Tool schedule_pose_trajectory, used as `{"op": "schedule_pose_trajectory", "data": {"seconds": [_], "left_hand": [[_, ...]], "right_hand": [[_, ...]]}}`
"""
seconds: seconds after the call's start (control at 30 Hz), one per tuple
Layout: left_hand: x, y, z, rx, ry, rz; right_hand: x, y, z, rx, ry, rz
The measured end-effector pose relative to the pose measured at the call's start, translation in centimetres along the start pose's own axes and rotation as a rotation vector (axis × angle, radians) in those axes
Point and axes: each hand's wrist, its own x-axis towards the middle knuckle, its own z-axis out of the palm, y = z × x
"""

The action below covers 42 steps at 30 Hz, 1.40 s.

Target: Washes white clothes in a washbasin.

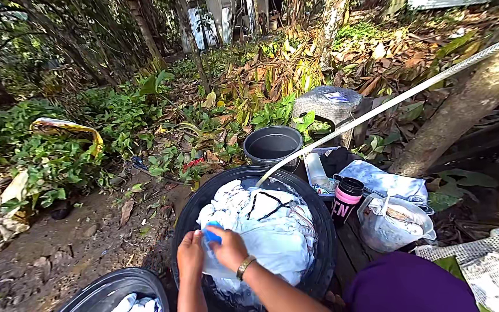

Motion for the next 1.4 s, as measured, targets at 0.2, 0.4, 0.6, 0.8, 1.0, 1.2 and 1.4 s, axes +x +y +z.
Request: {"op": "schedule_pose_trajectory", "data": {"seconds": [0.2, 0.4, 0.6, 0.8, 1.0, 1.2, 1.4], "left_hand": [[-3.8, 6.3, -6.5, -0.489, 0.157, 0.151], [-1.3, 5.0, -9.5, -0.452, 0.251, 0.154], [-0.4, 3.3, -7.7, -0.601, 0.195, 0.164], [-0.6, 3.6, -7.5, -0.725, 0.145, 0.275], [-0.6, 2.8, -10.1, -0.717, 0.282, 0.43], [-0.6, 2.3, -12.0, -0.589, 0.502, 0.552], [1.4, -1.3, -10.5, -0.15, 0.487, 0.087]], "right_hand": [[1.8, 12.5, -3.3, -0.293, 0.172, 0.346], [1.1, 8.6, -13.2, -0.106, 0.404, 0.376], [-1.7, 4.6, -11.9, -0.601, -0.28, 0.478], [-2.4, 10.0, -7.1, -0.616, -0.279, 0.54], [-3.1, 6.1, -19.4, -0.233, 0.149, 0.413], [-3.1, -5.9, -25.6, -0.292, 0.563, 0.177], [4.1, -4.1, -18.4, -0.431, 0.29, 0.077]]}}
